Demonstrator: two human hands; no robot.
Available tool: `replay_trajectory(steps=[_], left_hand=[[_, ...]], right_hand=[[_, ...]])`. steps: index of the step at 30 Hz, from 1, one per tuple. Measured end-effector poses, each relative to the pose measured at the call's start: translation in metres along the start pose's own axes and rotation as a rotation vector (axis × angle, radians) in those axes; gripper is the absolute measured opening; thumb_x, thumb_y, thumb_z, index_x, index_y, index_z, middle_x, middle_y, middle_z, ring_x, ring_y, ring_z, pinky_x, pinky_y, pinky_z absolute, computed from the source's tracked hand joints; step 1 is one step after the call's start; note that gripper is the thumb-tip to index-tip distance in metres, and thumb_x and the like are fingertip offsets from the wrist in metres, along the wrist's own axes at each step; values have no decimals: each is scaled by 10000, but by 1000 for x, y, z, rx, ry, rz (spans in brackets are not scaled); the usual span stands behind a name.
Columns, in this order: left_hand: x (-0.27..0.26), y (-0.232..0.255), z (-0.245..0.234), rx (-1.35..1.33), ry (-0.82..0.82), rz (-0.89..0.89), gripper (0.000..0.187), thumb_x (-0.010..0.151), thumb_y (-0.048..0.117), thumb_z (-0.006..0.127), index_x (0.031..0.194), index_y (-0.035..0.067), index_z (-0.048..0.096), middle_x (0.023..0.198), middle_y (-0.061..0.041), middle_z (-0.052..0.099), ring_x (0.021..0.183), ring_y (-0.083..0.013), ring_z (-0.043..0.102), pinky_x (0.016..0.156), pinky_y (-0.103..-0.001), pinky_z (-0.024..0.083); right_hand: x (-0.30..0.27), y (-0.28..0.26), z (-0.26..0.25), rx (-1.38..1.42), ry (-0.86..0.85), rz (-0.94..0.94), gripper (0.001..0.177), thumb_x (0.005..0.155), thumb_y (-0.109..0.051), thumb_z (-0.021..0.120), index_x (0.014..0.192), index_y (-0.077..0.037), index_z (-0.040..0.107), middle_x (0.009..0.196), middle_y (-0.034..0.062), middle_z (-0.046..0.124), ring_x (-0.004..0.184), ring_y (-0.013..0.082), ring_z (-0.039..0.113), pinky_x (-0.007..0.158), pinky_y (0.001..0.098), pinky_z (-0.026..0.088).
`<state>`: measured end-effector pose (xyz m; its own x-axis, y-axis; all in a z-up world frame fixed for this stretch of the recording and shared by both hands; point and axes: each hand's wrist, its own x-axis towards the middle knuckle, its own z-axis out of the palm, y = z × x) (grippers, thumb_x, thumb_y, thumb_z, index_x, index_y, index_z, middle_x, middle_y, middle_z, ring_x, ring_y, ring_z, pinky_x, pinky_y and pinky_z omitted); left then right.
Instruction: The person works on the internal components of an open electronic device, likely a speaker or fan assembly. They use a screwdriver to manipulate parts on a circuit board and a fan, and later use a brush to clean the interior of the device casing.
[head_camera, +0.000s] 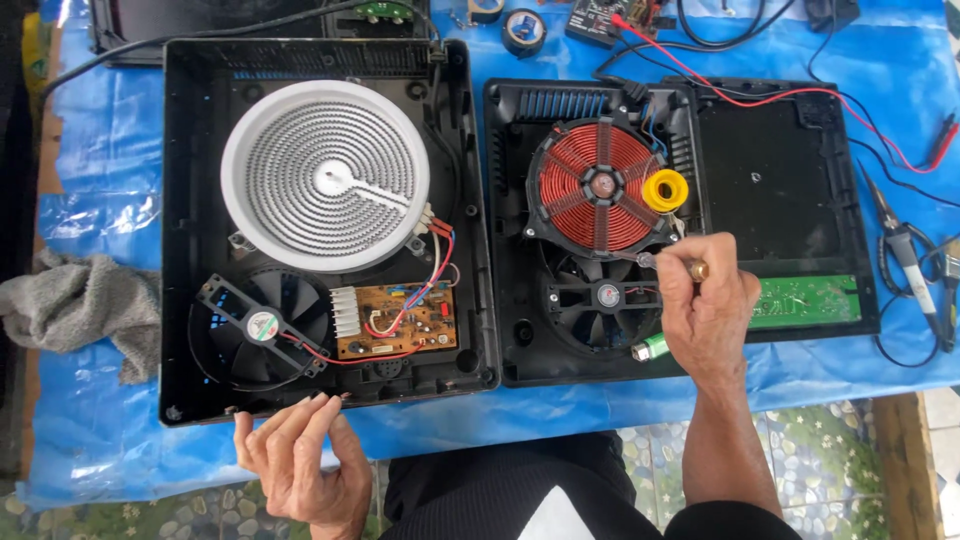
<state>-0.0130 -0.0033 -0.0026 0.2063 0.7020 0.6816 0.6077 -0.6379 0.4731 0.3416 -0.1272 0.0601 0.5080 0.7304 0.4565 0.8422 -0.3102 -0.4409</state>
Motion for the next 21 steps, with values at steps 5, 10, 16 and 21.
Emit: replay_trajectory(steps=[5, 10, 16, 21], left_hand=[[2, -1, 3, 7, 14, -16, 85, 1019, 50, 658, 990, 93, 726, 1010, -115, 712, 920, -304, 668, 1221, -608, 355], [5, -4, 0, 10, 24, 13, 124, 1013, 1, 639, 998, 104, 706, 1010, -88, 714, 928, -300, 658, 1203, -632, 370], [6, -4, -1, 8, 24, 16, 100, 999, 14, 658, 983, 93, 717, 998, -93, 716, 929, -291, 656, 1201, -627, 370], [12, 0, -6, -4, 41, 29, 100, 1014, 19, 637, 967, 67, 711, 980, -111, 710, 902, -297, 655, 1185, -624, 390]], right_hand=[[-4, 0, 2, -17, 6, -2, 137, 1103, -100, 542, 977, -54, 513, 674, -6, 453, 494, 165, 413, 559, 355, 336], [-16, 16, 8, 2, 121, -56, 97, 1116, -45, 570, 1026, -31, 538, 734, 30, 574, 498, 132, 502, 453, 292, 372], [-16, 18, 10, 39, 139, -32, 109, 1127, -35, 553, 1022, -6, 547, 700, 43, 556, 506, 155, 524, 428, 297, 369], [-15, 1, 2, -12, 159, 13, 129, 1134, -54, 549, 1011, -16, 556, 682, 36, 563, 552, 185, 570, 568, 333, 406]])
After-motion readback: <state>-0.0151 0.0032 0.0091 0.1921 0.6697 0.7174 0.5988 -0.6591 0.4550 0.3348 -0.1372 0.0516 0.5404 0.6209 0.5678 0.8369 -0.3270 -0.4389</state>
